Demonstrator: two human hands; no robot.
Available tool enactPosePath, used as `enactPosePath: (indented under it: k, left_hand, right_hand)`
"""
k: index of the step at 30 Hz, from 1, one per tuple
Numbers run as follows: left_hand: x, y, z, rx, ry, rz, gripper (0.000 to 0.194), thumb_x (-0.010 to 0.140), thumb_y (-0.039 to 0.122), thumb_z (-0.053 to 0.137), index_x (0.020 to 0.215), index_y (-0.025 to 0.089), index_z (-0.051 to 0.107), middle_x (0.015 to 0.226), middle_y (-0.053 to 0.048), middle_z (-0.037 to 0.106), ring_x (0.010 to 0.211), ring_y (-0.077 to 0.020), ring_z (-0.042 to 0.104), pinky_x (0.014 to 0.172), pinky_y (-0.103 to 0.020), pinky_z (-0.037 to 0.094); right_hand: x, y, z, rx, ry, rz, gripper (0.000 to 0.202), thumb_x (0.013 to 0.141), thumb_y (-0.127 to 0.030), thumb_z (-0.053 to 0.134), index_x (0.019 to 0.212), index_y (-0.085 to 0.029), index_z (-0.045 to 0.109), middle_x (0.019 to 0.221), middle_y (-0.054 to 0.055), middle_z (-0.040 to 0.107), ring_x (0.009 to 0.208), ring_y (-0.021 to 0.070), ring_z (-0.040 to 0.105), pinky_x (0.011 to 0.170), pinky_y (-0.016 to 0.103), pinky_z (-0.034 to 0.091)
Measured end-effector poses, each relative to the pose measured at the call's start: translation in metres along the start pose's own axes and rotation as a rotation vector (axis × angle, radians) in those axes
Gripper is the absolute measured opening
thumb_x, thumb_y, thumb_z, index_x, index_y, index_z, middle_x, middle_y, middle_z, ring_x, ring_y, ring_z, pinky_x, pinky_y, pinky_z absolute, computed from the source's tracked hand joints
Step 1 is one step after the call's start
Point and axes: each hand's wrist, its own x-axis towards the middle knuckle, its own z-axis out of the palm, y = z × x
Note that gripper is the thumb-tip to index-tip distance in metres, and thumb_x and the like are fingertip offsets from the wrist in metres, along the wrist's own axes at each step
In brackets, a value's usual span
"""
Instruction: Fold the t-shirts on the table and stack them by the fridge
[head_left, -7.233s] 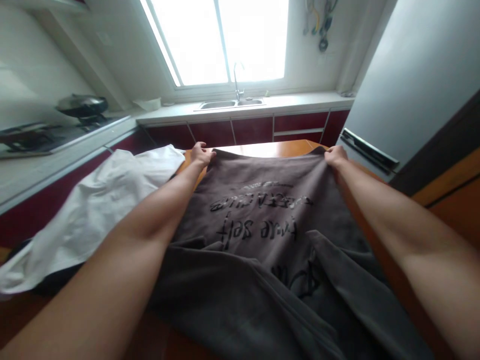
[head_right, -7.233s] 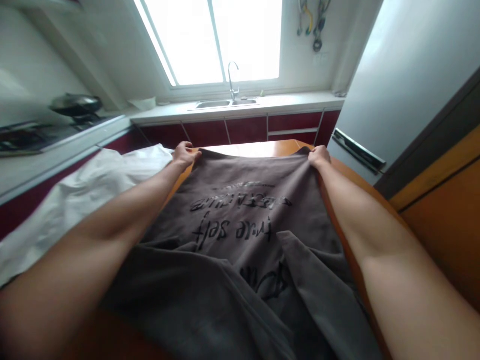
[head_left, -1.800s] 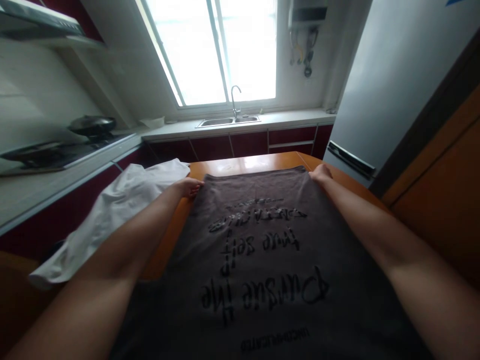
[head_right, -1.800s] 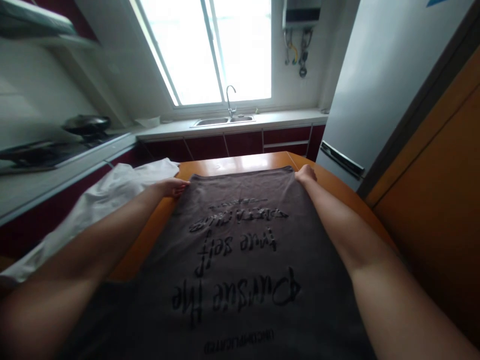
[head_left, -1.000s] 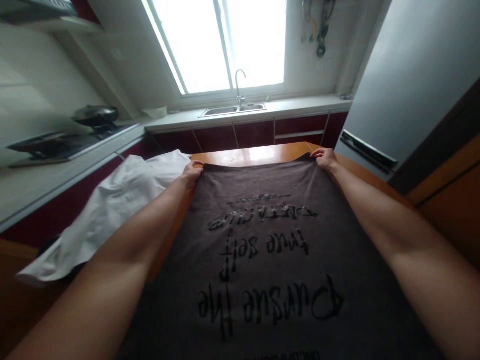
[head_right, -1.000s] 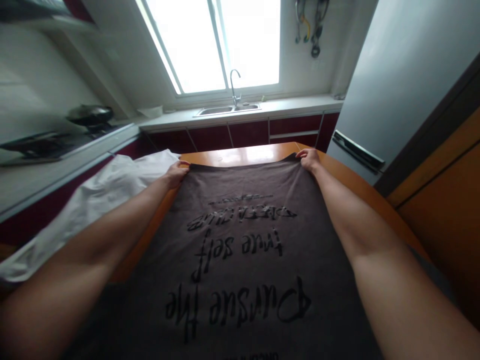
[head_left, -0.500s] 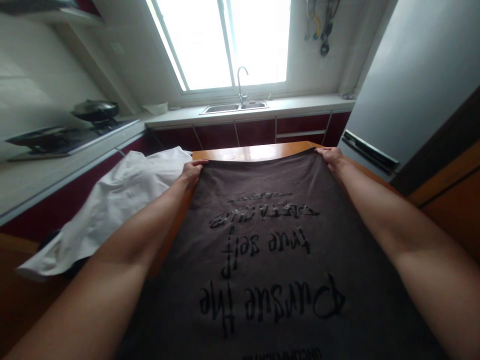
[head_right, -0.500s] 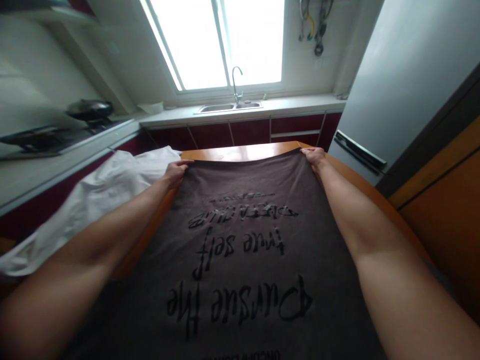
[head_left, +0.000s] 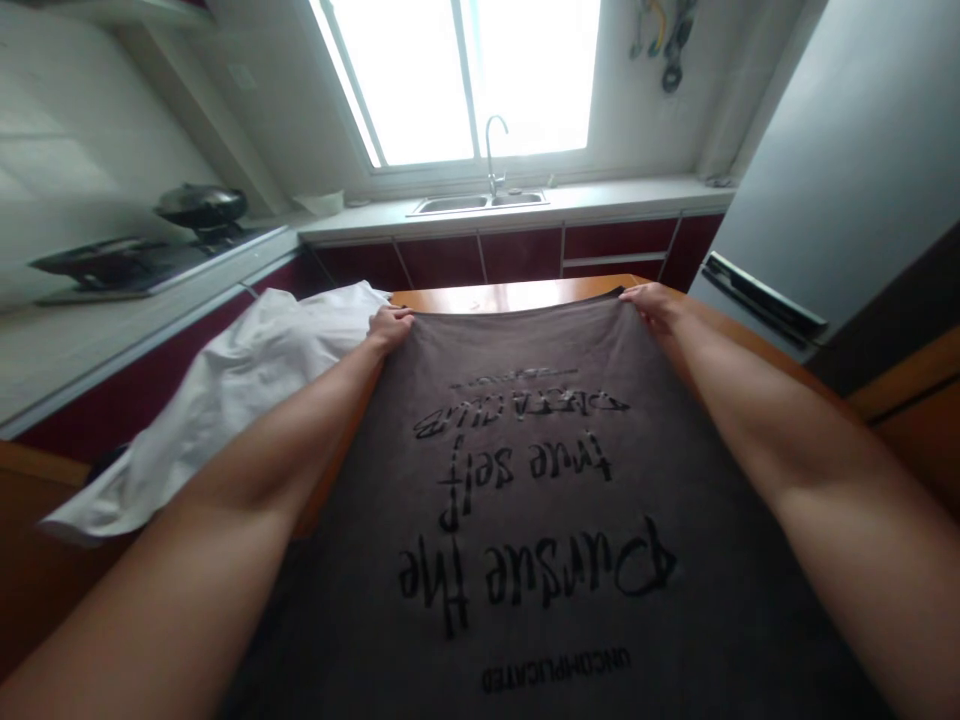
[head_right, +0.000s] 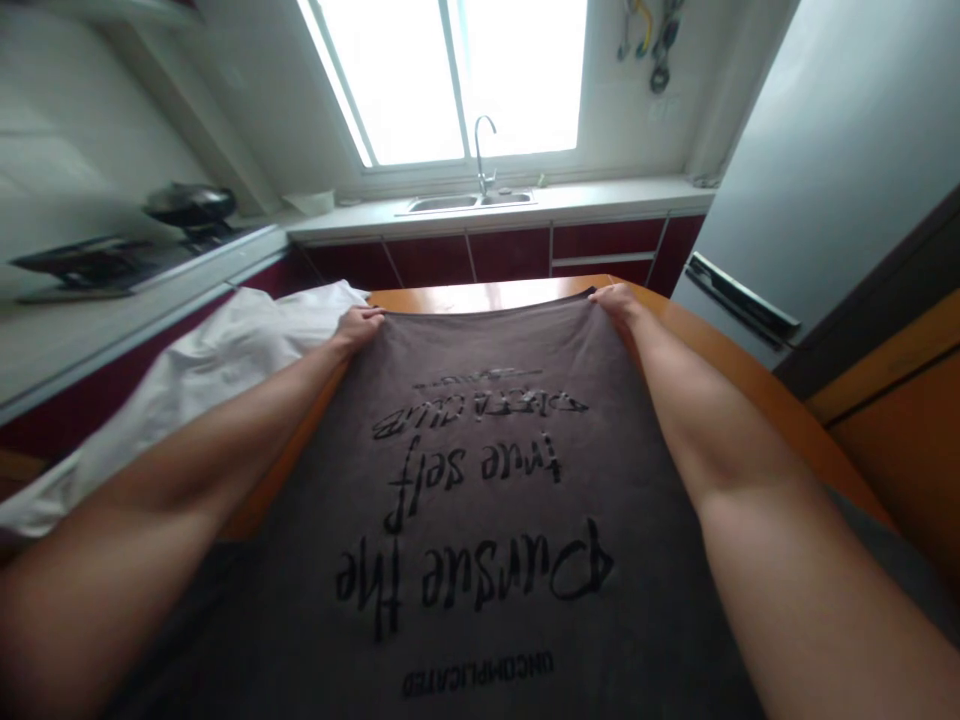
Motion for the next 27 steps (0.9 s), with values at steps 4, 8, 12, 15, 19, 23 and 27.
enactPosePath:
  k: [4,8,12,15,19,23,27]
  left_hand:
    - [-0.008,0.002,0.009,0.091,-0.111,0.02,0.046,0.088,0.044,0.058,0.126,0.021,0.069,0.149,-0.01,0.053,0.137,-0.0343,0.045,0.115,-0.05,0.033]
    - [-0.025,0.011,0.013,0.297,-0.013,0.18,0.057,0.099,0.043,0.037,0.148,0.018,0.05,0.161,-0.013,0.037,0.145,-0.0346,0.034,0.118,-0.053,0.029]
    - [-0.039,0.019,0.019,0.382,-0.191,0.19,0.068,0.101,0.056,0.026,0.157,0.018,0.036,0.165,-0.016,0.029,0.152,-0.0343,0.025,0.121,-0.056,0.022]
    - [-0.037,0.019,0.024,0.387,-0.31,0.113,0.078,0.097,0.069,0.019,0.16,0.025,0.029,0.169,-0.014,0.017,0.155,-0.0365,0.014,0.119,-0.065,0.018]
    - [-0.018,0.018,0.029,0.374,-0.352,0.141,0.079,0.097,0.071,0.018,0.162,0.027,0.023,0.17,-0.012,0.012,0.156,-0.0343,0.009,0.119,-0.066,0.014]
    - [-0.015,0.037,0.031,0.326,-0.296,0.175,0.078,0.098,0.069,0.019,0.161,0.025,0.026,0.169,-0.013,0.015,0.156,-0.0359,0.009,0.119,-0.067,0.007]
    - [-0.068,0.069,0.013,0.276,-0.173,0.401,0.072,0.101,0.063,0.02,0.16,0.022,0.03,0.169,-0.01,0.02,0.156,-0.0345,0.012,0.122,-0.061,0.008]
  right_hand:
    - [-0.003,0.009,0.018,-0.312,0.039,-0.007,0.04,0.081,-0.03,0.073,0.117,-0.015,0.067,0.146,0.018,0.054,0.144,0.0353,0.037,0.118,0.061,0.022]
    - [-0.015,0.007,0.04,-0.776,0.121,-0.141,0.05,0.101,-0.039,0.041,0.142,-0.012,0.053,0.164,0.018,0.029,0.153,0.0314,0.019,0.12,0.064,0.011]
    - [-0.023,0.003,0.054,-0.84,0.016,-0.153,0.063,0.103,-0.047,0.031,0.153,-0.01,0.04,0.166,0.019,0.023,0.155,0.0296,0.016,0.122,0.058,0.013]
    - [-0.021,0.007,0.055,-0.867,-0.044,-0.066,0.078,0.1,-0.06,0.031,0.158,-0.008,0.029,0.168,0.021,0.016,0.155,0.0314,0.012,0.122,0.059,0.007]
    - [-0.007,0.013,0.05,-0.861,-0.053,-0.046,0.084,0.098,-0.065,0.031,0.159,-0.008,0.027,0.168,0.021,0.014,0.155,0.0329,0.011,0.121,0.063,0.004]
    - [-0.006,0.005,0.05,-0.823,0.018,-0.126,0.074,0.101,-0.054,0.031,0.157,-0.006,0.031,0.167,0.023,0.017,0.155,0.0332,0.013,0.12,0.066,0.003]
    - [-0.053,-0.026,0.056,-0.779,0.054,-0.363,0.061,0.102,-0.042,0.032,0.152,-0.007,0.042,0.167,0.02,0.021,0.155,0.0325,0.013,0.121,0.065,0.004]
